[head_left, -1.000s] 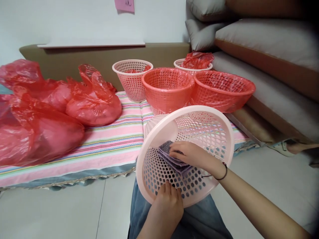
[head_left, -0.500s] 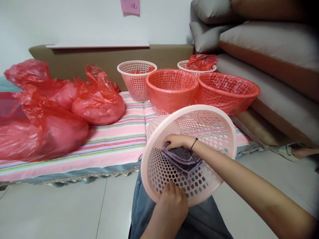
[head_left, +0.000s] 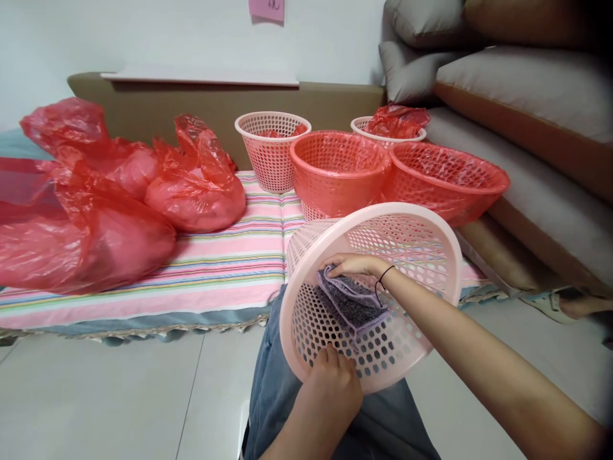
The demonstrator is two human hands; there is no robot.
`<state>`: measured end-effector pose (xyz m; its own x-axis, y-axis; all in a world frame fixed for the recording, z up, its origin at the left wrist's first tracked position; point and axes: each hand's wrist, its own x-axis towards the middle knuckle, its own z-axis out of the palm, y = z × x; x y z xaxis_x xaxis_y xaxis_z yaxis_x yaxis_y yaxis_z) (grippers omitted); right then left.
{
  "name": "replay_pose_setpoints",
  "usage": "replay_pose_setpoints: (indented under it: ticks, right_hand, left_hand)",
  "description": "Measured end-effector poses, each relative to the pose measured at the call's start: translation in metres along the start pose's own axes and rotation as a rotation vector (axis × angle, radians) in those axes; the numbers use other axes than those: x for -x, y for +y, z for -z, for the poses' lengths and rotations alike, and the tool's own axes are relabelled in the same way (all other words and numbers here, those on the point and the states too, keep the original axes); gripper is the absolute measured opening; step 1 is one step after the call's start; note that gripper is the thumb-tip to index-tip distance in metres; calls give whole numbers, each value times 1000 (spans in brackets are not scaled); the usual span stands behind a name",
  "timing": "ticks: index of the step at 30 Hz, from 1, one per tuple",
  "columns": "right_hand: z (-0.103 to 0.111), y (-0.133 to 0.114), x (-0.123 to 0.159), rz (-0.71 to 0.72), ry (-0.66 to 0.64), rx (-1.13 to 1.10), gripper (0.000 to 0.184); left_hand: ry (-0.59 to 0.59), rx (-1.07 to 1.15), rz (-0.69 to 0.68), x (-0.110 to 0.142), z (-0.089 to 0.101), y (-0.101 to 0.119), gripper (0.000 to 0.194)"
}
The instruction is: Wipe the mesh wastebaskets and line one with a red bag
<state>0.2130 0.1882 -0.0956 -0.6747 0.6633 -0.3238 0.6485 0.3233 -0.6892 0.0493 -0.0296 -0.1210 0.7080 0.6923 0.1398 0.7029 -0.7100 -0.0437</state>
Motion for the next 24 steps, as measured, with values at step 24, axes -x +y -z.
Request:
replay_pose_setpoints:
  ticks: [24]
  right_hand:
    - [-42,-60,96,4,151,373,30]
  left_hand:
    - [-30,55,-63,-11,40,-20,15]
